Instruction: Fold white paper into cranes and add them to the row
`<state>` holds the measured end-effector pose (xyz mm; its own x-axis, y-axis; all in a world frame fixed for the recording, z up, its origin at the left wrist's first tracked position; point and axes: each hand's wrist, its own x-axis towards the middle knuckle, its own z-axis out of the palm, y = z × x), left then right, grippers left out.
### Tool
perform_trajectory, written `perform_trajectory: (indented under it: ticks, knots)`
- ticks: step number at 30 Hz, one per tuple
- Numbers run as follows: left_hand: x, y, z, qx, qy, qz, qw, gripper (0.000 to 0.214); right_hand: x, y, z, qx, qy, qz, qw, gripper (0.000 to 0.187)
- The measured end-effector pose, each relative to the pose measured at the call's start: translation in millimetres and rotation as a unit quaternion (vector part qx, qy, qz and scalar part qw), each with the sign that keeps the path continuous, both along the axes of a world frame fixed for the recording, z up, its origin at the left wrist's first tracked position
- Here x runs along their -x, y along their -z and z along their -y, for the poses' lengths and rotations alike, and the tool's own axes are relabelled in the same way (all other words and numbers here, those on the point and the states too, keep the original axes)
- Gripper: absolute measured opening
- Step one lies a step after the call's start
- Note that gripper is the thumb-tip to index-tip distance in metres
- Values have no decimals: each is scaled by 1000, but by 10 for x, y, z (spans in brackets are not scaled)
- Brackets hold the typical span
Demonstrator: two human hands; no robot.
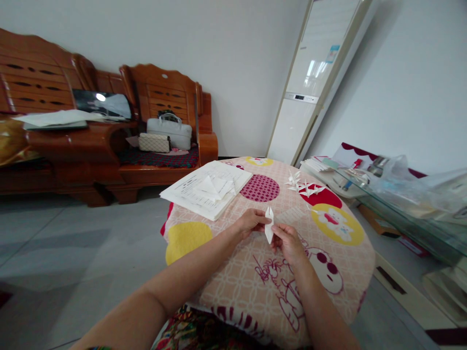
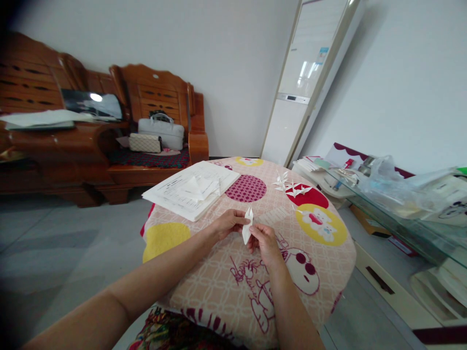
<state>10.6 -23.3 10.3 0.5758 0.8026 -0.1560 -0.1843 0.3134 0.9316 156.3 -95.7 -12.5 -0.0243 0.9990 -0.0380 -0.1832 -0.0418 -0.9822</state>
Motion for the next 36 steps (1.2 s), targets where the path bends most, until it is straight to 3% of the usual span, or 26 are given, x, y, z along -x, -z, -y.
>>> perform_trajectory:
  ticks: [5, 13, 22, 30, 33, 36]
  knots:
    - [32, -18, -6, 8, 30, -39, 999, 30, -10, -25, 14, 2, -19, -17, 1000, 30]
    - [-4, -80, 58, -92, -35, -123, 988, 27, 27, 14, -2, -7, 5, 48, 999, 31]
    - [10, -51, 59, -108, -2, -78, 991, 27, -12, -34, 32, -23, 9, 62, 998, 30]
    - [57, -70, 43, -121, -28, -97, 987, 29, 33, -42, 12, -35, 51, 39, 997, 34]
    - [58, -35, 25, -116, -13, -120, 986, 30, 26, -9, -15, -26, 69, 76, 994, 35]
    - [42, 21, -7, -123, 22, -161, 979, 32, 4, 43, -44, -13, 93, 184, 978, 36]
